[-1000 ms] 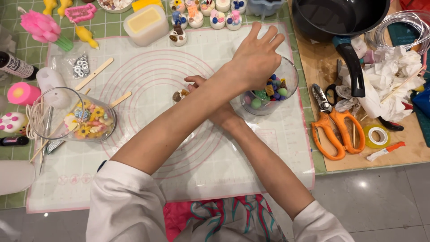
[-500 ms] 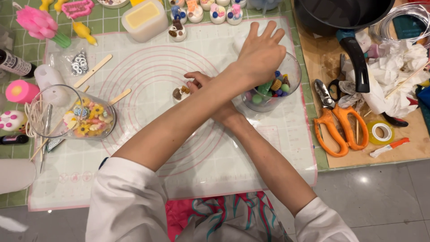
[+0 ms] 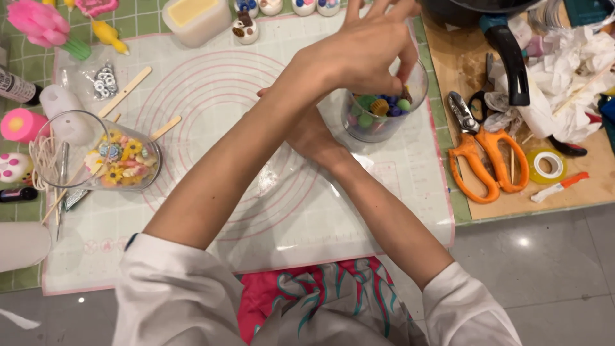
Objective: Decorating small candles with tiny wax pieces using tweezers.
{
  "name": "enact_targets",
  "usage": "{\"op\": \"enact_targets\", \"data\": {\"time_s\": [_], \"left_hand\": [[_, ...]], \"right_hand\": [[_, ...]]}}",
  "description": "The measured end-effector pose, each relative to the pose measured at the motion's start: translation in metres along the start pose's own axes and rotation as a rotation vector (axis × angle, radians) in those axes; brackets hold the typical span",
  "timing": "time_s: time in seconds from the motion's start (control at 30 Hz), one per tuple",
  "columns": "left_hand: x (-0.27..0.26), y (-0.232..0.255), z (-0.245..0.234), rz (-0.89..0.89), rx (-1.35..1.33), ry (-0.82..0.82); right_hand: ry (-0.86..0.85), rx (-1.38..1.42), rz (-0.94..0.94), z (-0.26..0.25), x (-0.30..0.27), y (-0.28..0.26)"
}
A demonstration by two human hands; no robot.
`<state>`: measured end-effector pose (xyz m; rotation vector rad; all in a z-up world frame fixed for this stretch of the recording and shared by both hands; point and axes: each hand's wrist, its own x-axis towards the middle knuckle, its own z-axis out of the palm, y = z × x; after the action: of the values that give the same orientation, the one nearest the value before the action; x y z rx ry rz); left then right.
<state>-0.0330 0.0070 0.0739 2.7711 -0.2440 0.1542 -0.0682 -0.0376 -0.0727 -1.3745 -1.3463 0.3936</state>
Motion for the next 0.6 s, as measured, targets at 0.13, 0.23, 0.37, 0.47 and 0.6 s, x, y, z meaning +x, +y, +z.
{"op": "enact_targets", "data": {"time_s": [0.13,0.23,0.37,0.47,0.6], "left_hand": [[0.008,0.005,0.03,0.073,0.001,-0.059],[0.008,0.005,0.029,0.051,0.017,-0.133],[0.0,-0.002,0.017,-0.032,0.13,-0.199],[0.002,-0.019,0.024,-0.053,0.237,-0.127],[0.001,0.001,0.012,0.024,0.269,-0.013]], "right_hand": [[-0.103,0.112,-0.072,-0.004,-0.003,-0.015],[-0.095,0.127,0.34,-0.009,-0.001,-0.029],[-0.07,0.039,0.077,-0.002,-0.003,-0.004],[-0.018,-0.082,0.056,0.005,-0.004,0.014],[-0.056,-0.134,0.164,0.0,-0.002,-0.003]]}}
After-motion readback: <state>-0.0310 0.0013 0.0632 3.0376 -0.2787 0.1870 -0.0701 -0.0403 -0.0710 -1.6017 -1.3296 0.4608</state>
